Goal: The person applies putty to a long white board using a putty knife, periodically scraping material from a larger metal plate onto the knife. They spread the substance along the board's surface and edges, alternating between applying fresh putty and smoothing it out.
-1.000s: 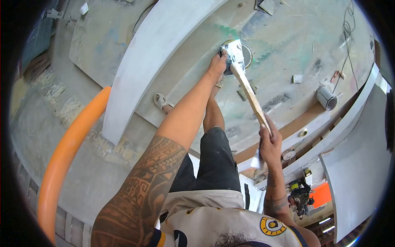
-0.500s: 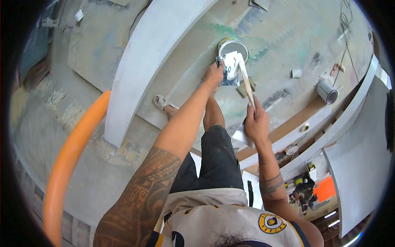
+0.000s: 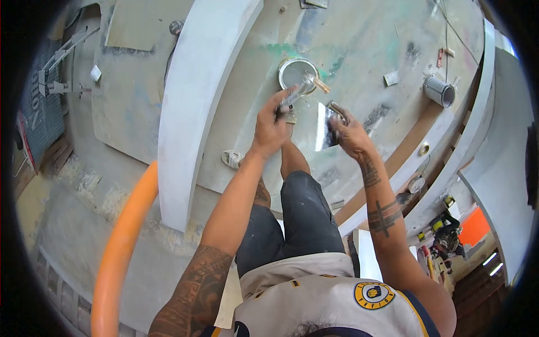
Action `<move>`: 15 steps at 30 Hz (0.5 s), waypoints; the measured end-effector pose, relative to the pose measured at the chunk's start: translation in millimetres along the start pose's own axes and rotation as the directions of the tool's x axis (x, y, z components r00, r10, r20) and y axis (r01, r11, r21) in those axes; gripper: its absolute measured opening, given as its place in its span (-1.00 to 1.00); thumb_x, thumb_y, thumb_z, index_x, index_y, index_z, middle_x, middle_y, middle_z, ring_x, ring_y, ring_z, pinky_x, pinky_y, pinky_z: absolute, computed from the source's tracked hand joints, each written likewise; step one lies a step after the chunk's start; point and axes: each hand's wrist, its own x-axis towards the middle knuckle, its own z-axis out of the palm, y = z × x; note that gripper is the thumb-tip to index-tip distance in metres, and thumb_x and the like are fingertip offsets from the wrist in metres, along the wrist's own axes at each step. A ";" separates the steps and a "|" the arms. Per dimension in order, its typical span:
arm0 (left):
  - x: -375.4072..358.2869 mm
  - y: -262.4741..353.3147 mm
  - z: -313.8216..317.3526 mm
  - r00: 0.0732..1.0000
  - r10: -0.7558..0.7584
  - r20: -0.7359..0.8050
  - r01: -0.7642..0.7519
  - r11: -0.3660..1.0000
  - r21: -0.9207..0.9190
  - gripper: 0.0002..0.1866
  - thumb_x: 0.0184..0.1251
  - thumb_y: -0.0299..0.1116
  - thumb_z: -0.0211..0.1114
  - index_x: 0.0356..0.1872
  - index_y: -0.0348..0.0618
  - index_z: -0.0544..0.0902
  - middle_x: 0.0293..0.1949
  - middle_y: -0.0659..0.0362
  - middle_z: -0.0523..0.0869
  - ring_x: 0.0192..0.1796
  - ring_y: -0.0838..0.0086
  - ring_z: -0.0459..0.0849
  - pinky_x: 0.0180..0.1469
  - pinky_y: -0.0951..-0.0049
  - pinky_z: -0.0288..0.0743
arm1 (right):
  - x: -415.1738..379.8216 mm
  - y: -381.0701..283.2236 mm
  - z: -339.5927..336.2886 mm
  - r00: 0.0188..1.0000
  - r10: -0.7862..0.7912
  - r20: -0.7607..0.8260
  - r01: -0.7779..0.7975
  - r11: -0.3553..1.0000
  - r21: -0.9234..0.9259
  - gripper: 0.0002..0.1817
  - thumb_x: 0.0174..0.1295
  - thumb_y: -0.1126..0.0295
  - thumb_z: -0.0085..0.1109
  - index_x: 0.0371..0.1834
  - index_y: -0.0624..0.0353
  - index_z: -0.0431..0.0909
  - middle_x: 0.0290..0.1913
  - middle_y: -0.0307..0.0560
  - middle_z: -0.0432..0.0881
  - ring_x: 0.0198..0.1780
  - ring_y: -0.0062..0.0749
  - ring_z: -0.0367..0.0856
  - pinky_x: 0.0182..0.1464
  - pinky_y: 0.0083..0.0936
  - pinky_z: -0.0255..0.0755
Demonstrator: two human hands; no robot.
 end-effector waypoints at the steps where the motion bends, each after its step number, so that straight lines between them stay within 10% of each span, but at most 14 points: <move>1: -2.1 11.0 1.1 1.000 0.018 0.003 -0.018 1.000 -0.001 -0.60 0.35 -0.56 0.14 0.21 -0.16 0.61 0.12 -0.03 0.70 0.12 0.22 0.67 0.22 0.34 0.47 | -5.9 1.7 4.1 0.999 0.033 0.032 -0.040 0.966 0.254 -0.62 0.42 0.32 0.16 0.19 0.33 0.48 -0.06 -0.11 0.65 -0.09 -0.39 0.66 -0.02 -0.49 0.60; 6: -24.3 56.0 -5.3 0.837 0.518 0.178 -0.547 0.808 0.221 -0.59 0.32 -0.52 0.25 0.19 -0.02 0.62 0.25 -0.02 0.60 0.33 0.03 0.56 0.41 0.07 0.35 | -27.3 -6.2 21.5 0.979 0.118 0.163 -0.201 0.651 0.732 -0.66 0.40 0.43 0.17 0.19 0.27 0.47 0.03 -0.04 0.67 0.01 -0.35 0.71 0.07 -0.38 0.67; 15: -69.3 99.1 -35.5 0.742 0.619 0.257 -0.670 0.682 0.293 -0.47 0.22 -0.43 0.28 0.25 0.22 0.63 0.32 0.04 0.55 0.37 -0.01 0.49 0.40 -0.11 0.34 | -117.7 -55.3 68.6 0.984 -0.106 0.141 -0.042 0.640 0.768 -0.69 0.37 0.41 -0.05 0.09 0.28 0.56 -0.02 -0.03 0.71 -0.01 -0.32 0.73 0.07 -0.36 0.66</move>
